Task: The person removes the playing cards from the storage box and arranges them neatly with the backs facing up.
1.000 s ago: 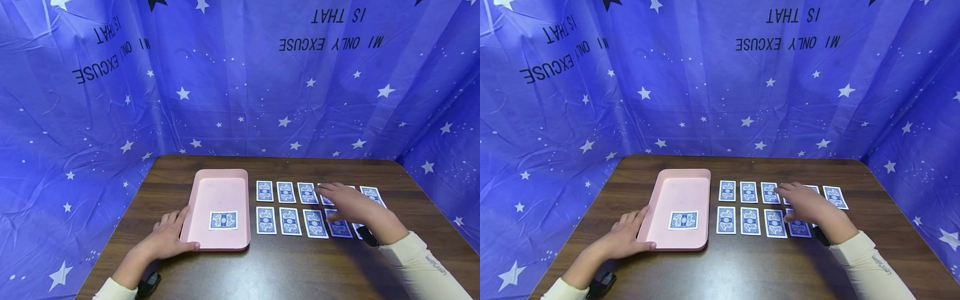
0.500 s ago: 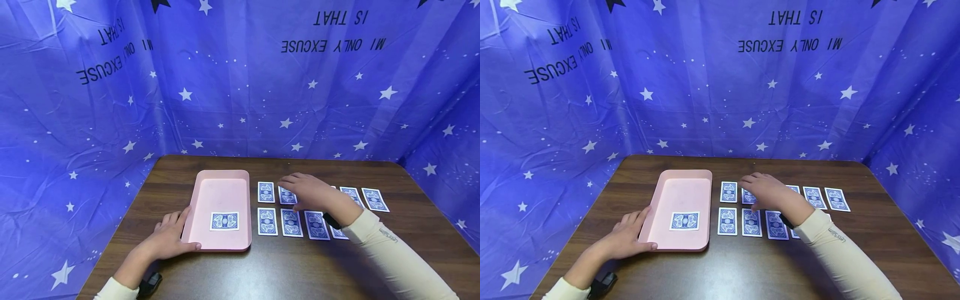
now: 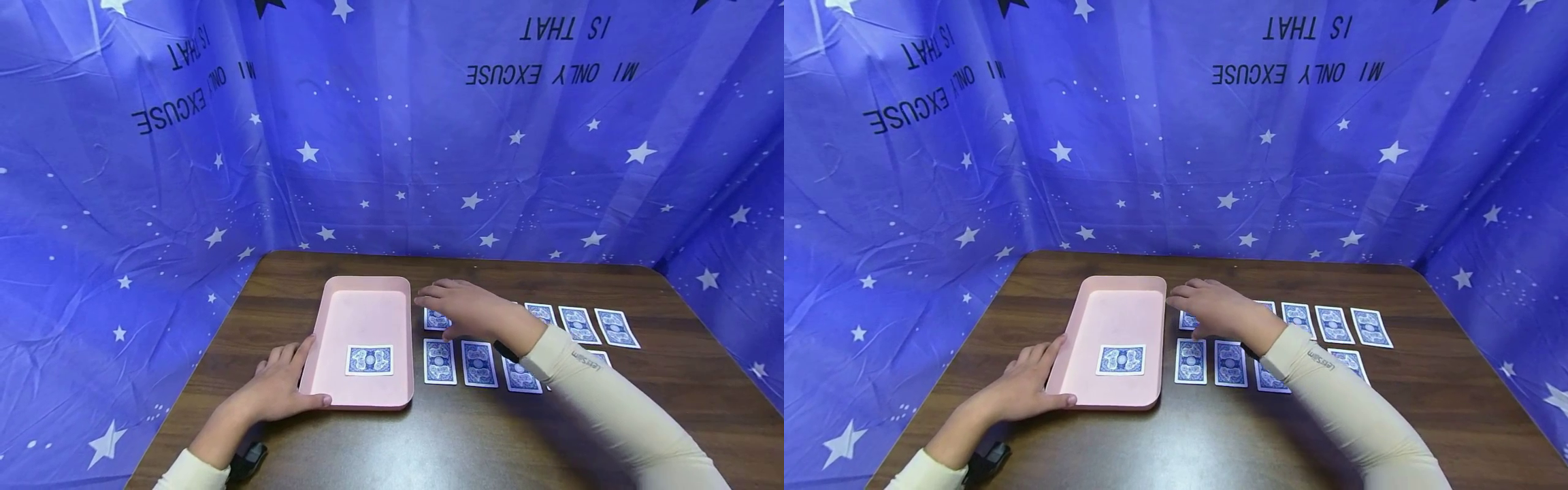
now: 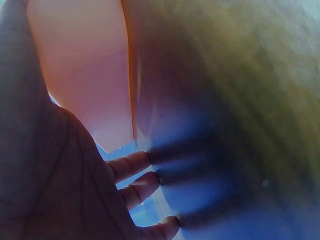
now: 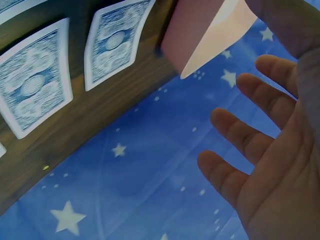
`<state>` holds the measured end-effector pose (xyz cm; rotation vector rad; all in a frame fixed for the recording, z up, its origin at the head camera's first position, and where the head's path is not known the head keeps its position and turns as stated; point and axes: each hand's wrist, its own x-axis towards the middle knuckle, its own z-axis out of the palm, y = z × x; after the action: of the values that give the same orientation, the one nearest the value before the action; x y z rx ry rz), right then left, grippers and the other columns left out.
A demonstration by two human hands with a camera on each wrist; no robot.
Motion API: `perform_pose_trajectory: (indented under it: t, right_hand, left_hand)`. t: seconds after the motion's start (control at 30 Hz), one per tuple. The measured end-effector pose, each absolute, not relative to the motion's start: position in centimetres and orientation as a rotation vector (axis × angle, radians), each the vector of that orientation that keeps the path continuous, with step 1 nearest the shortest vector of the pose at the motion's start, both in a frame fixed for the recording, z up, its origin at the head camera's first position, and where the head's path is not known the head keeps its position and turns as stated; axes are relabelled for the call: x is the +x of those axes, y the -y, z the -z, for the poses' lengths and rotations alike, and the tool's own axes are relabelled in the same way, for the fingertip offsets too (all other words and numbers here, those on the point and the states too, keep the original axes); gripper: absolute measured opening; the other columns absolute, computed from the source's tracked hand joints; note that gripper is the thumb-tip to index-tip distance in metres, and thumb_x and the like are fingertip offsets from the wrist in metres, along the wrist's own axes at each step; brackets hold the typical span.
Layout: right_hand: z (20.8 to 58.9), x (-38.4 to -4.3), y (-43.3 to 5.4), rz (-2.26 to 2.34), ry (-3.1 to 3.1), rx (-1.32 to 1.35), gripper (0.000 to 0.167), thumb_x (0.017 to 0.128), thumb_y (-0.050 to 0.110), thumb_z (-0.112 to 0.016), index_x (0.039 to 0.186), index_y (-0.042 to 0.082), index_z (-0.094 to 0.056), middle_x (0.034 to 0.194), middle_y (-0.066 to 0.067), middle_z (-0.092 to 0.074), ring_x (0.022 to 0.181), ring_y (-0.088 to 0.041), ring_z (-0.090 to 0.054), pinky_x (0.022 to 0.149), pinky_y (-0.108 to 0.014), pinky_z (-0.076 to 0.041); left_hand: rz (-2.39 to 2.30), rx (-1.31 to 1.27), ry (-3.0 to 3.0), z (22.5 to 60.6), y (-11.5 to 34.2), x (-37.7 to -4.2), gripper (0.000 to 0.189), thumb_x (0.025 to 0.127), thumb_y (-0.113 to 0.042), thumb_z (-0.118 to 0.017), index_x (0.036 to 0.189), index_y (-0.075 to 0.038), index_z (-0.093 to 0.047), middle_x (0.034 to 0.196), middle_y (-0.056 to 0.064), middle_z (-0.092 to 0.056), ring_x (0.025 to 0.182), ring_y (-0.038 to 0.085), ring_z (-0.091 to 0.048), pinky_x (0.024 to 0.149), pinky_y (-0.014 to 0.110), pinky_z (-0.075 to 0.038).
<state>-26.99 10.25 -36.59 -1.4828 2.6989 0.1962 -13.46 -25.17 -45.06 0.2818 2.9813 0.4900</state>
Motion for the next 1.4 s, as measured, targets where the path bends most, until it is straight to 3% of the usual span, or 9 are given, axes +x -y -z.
perform_pose_trajectory:
  t: [0.33,0.6,1.4]
  right_hand:
    - [36.5,-26.4,-6.2,-0.405,-2.623,-1.625,0.081,0.079,0.041,-0.083,0.148,0.017,-0.048,0.151,-0.003,-0.045,0.138,-0.031,-0.04,0.11,-0.048,-0.033]
    - [37.3,-26.6,-3.6,-0.414,-2.584,-1.705,0.079,0.079,0.036,-0.084,0.148,0.02,-0.048,0.151,-0.001,-0.045,0.138,-0.03,-0.04,0.11,-0.047,-0.034]
    - [40.2,-25.9,1.1,-0.666,-2.381,-1.762,0.097,0.073,0.029,-0.087,0.155,0.032,-0.035,0.158,0.009,-0.032,0.142,-0.023,-0.034,0.112,-0.05,-0.029]
  left_hand:
    - [-0.486,0.277,-2.977,45.1,25.1,-13.5,0.122,0.069,-0.079,-0.067,0.157,-0.007,-0.023,0.141,0.024,-0.043,0.129,0.043,-0.037,0.093,0.066,-0.034]
    - [-0.482,0.286,-2.983,45.2,25.1,-13.7,0.121,0.069,-0.079,-0.067,0.157,-0.008,-0.023,0.141,0.023,-0.044,0.128,0.042,-0.038,0.093,0.064,-0.035]
    - [-0.48,0.286,-2.98,45.0,25.0,-13.4,0.12,0.07,-0.08,-0.066,0.157,-0.007,-0.024,0.14,0.023,-0.044,0.128,0.042,-0.038,0.093,0.065,-0.036]
